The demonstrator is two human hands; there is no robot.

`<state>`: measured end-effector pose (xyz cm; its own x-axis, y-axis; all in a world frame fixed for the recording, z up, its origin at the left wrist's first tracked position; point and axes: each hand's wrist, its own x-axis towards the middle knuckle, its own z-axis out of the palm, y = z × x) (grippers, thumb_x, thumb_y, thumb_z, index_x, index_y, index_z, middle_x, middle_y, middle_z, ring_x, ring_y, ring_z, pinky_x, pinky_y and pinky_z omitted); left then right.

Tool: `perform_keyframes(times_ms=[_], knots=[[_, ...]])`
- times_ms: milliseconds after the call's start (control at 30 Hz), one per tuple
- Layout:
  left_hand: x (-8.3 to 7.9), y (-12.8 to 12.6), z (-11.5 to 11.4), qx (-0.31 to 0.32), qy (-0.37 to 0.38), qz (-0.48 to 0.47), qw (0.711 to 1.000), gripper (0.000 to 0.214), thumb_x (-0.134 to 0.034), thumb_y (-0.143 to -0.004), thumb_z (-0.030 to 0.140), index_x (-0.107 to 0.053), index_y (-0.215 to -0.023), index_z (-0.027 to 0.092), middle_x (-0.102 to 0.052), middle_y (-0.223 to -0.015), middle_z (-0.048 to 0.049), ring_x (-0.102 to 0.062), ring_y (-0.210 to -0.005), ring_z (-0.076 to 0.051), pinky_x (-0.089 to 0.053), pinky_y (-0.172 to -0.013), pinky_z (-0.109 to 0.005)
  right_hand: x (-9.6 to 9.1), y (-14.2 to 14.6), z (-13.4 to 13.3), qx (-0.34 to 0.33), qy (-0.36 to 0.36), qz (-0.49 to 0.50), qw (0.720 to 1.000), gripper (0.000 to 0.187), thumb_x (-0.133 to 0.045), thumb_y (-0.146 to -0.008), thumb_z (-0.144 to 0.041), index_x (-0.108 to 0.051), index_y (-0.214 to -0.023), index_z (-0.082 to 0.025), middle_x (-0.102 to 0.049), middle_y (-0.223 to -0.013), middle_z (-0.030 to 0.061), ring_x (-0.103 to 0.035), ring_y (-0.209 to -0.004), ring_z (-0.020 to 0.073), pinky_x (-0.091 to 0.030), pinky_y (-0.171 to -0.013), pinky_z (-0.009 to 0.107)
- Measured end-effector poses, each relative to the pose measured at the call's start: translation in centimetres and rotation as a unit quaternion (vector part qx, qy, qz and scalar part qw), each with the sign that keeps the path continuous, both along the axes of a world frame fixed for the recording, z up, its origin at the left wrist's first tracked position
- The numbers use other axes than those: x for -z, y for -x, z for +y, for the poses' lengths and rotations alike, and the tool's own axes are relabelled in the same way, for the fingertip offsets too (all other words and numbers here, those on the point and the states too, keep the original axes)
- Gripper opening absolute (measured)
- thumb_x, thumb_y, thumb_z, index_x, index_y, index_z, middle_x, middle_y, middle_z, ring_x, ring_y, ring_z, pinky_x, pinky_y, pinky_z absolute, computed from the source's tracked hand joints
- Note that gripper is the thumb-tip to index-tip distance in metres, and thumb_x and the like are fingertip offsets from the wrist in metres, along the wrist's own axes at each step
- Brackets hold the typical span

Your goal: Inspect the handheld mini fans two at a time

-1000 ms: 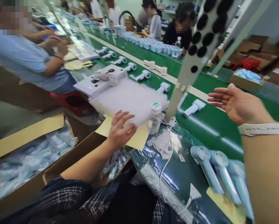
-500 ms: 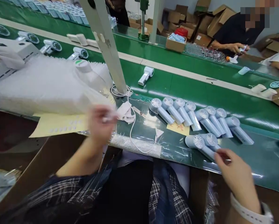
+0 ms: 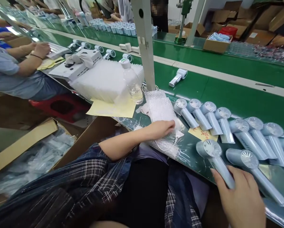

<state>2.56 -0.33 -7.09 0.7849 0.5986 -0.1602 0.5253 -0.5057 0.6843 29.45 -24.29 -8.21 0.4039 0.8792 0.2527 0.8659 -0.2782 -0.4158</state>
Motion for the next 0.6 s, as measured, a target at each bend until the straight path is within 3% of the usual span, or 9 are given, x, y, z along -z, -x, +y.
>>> perform_keyframes(times_ms=[67,133,267,367,467,600], knots=[[0.0,-0.5,0.4,-0.003,0.073,-0.042,0.996,0.009,-0.057,-0.102,0.023,-0.064,-0.107,0.02,-0.07,-0.09,-0.0031,-0.064,-0.084,-0.019,-0.049,-0.082,-0.031,-0.5,3.6,1.9,0.032,0.005,0.08,0.996,0.055,-0.056,-0.094,-0.077,-0.066,-0.109,-0.025,-0.077,-0.095,0.0127,-0.071,-0.084,0.0377,-0.052,-0.073,0.047],[0.3,-1.2,0.7,-0.018,0.155,-0.074,0.985,0.008,-0.056,-0.101,0.022,-0.063,-0.104,0.019,-0.063,-0.076,0.0007,-0.059,-0.069,-0.015,-0.046,-0.07,-0.027,-0.3,6.8,4.4,-0.008,0.015,0.155,0.988,0.058,-0.052,-0.098,-0.077,-0.065,-0.116,-0.024,-0.08,-0.093,0.0107,-0.074,-0.08,0.0343,-0.053,-0.072,0.043],[1.4,-1.6,1.2,-0.115,0.276,-0.133,0.945,0.029,-0.034,-0.105,0.021,-0.056,-0.123,0.016,-0.042,-0.066,0.0073,-0.038,-0.048,-0.01,-0.032,-0.051,-0.023,1.3,9.4,8.2,-0.105,0.007,0.089,0.99,0.059,-0.042,-0.108,-0.063,-0.061,-0.144,-0.021,-0.077,-0.135,0.016,-0.077,-0.112,0.0348,-0.058,-0.085,0.041],[1.2,-0.5,1.9,-0.181,0.305,-0.18,0.918,0.038,-0.033,-0.107,0.023,-0.044,-0.143,0.018,-0.03,-0.069,0.011,-0.023,-0.048,-0.008,-0.024,-0.05,-0.021,1.9,9.0,8.9,-0.151,0.006,-0.004,0.988,0.056,-0.036,-0.113,-0.054,-0.057,-0.151,-0.018,-0.078,-0.127,0.0155,-0.077,-0.109,0.0328,-0.057,-0.084,0.04],[-0.5,0.9,2.1,-0.168,0.266,-0.215,0.925,0.048,-0.042,-0.107,0.023,-0.039,-0.155,0.022,-0.031,-0.071,0.01,-0.028,-0.053,-0.009,-0.028,-0.055,-0.021,1.5,8.9,8.6,-0.177,0.008,-0.121,0.977,0.051,-0.037,-0.115,-0.049,-0.062,-0.147,-0.017,-0.074,-0.095,0.0097,-0.073,-0.082,0.0287,-0.051,-0.067,0.037],[-4.2,1.4,0.0,-0.018,0.012,-0.092,0.996,0.062,-0.046,-0.104,0.015,-0.042,-0.164,0.025,-0.06,-0.081,0.0027,-0.055,-0.073,-0.015,-0.042,-0.071,-0.026,-0.4,9.9,8.5,-0.199,-0.011,-0.211,0.957,0.046,-0.038,-0.116,-0.039,-0.068,-0.142,-0.016,-0.066,-0.082,0.0066,-0.064,-0.068,0.0245,-0.041,-0.058,0.035]])
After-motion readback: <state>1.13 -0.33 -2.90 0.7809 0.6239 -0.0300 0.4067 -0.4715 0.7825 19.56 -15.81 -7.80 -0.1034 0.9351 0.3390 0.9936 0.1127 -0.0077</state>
